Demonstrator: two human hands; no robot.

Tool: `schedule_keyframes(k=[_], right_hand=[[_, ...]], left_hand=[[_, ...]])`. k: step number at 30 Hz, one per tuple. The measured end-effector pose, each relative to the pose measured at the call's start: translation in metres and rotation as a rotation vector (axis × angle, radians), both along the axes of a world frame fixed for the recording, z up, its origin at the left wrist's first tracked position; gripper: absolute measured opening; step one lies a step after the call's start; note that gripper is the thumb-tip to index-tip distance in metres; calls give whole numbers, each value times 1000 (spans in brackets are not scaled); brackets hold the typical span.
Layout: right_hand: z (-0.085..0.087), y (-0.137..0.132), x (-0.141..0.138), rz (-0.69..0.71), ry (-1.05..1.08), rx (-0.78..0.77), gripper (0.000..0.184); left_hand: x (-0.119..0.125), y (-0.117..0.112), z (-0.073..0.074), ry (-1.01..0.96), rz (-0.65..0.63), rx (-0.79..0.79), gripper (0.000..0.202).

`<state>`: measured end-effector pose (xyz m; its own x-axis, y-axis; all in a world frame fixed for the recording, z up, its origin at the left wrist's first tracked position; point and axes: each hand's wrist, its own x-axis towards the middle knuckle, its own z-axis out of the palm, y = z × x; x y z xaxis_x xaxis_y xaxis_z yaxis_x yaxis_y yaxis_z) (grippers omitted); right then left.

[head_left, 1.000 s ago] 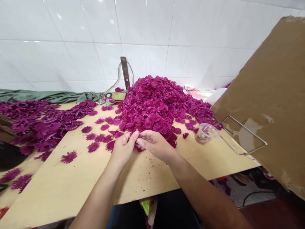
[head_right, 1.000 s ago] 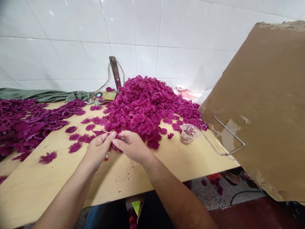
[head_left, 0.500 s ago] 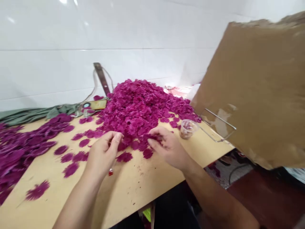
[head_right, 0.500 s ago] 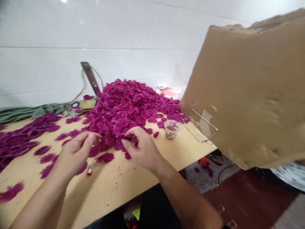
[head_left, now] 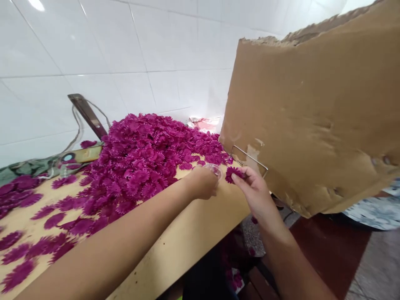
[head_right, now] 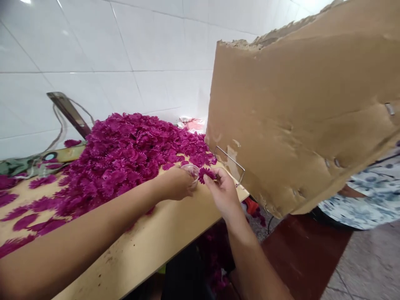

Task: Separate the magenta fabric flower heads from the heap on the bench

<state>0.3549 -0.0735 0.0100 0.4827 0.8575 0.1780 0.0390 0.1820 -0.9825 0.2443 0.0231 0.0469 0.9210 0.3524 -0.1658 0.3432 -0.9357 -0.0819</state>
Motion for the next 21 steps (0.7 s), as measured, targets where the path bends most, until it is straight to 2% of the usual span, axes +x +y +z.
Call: schedule_keyframes(k=[3,7,11,14,17,21], right_hand=[[-5,-2,5,52,30,-33,27],[-9,-1,6,104,39,-40,29],[-6,1,4,68,75,-28,32],[-2,2,1,40,70,1,36],[2,4,-4,68,29,9,39],[8,10,-21,130,-87,53,31]], left_hand=[[5,5,-4,-14,30,-53,14],[8,4,-1,-28,51,-48,17],[6,1,2,-49,65,-37,21],[-3,0,9,-52,64,-33,18],[-16,0,19,-108,73,-31,17],[-46,-3,27,-364,136,40,17]])
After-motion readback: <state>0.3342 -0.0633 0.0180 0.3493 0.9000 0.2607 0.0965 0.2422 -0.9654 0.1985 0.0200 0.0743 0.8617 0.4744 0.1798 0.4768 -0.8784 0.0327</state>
